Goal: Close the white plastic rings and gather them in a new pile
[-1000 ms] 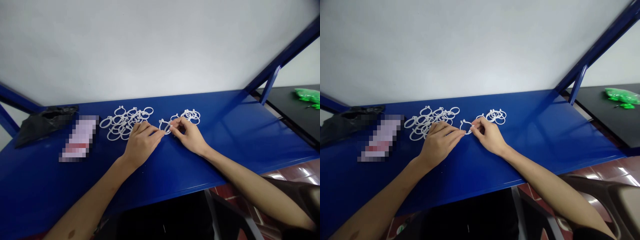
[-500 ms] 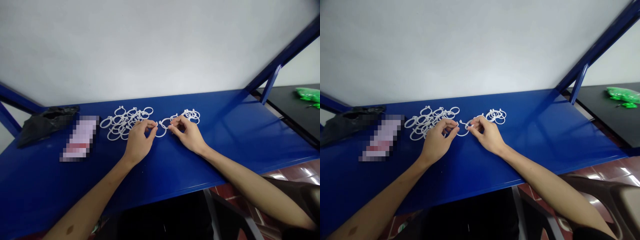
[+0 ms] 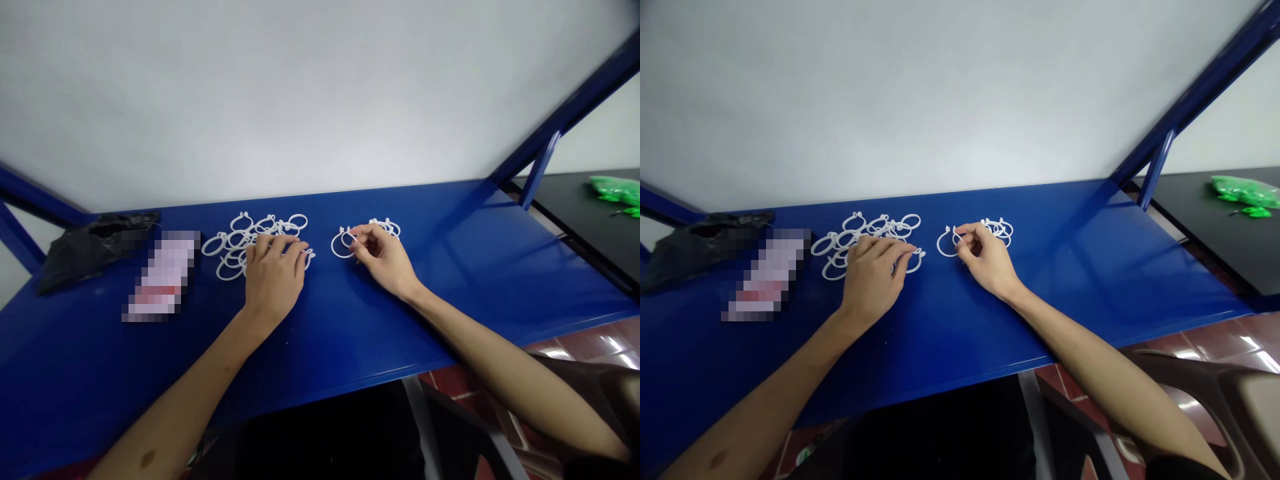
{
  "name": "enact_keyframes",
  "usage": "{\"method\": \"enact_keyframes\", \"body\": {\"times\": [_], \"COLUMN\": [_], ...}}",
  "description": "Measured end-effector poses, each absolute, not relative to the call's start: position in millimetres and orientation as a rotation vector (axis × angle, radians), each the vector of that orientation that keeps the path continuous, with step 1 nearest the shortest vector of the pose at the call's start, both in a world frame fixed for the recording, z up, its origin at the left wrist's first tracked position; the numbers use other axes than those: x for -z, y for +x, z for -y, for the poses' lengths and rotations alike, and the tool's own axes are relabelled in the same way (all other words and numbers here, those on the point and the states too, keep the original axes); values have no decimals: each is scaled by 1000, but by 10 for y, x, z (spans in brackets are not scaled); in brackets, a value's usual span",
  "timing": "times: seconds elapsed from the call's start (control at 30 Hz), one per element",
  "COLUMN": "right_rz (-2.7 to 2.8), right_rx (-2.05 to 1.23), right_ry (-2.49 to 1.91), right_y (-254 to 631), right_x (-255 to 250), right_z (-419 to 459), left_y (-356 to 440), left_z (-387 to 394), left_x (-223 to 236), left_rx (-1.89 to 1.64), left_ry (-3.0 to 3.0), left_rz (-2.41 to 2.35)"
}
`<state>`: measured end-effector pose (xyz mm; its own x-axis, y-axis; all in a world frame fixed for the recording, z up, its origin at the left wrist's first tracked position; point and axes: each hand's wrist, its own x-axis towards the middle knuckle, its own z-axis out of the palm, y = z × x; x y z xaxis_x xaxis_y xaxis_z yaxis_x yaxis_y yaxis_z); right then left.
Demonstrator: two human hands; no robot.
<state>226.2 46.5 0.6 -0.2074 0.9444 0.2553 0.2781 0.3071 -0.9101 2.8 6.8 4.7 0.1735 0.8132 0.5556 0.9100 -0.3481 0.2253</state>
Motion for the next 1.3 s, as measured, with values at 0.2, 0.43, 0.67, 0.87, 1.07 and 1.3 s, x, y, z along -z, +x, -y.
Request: {"method": "enact_keyframes", "body": {"times": [0.2, 0.43, 0.67, 0.87, 1.07, 1.3], "right_rz": [1820, 2012, 2141, 2177, 2087, 2057], "right_rx": [-890, -804, -650, -392, 36, 204], "right_ry": [-1027, -917, -720, -828, -1149, -1278], "right_y": [2190, 2131, 2163, 2175, 2415, 2495], "right_x": [-25, -71, -74, -113, -75, -95], "right_z": [-355, -223, -121, -273, -602, -647], "left_y": [107, 193, 218, 26, -160, -58], "left_z": [-34, 3, 71, -59, -184, -151], "left_x": [-170, -106, -115, -105, -26, -125], "left_rx": [1244, 1479, 1457, 1038, 539, 747], "left_ry": [-2390, -2509, -2551, -2554, -2428, -2345], "left_rz": [1724, 1892, 1645, 1557, 1631, 1777]}}
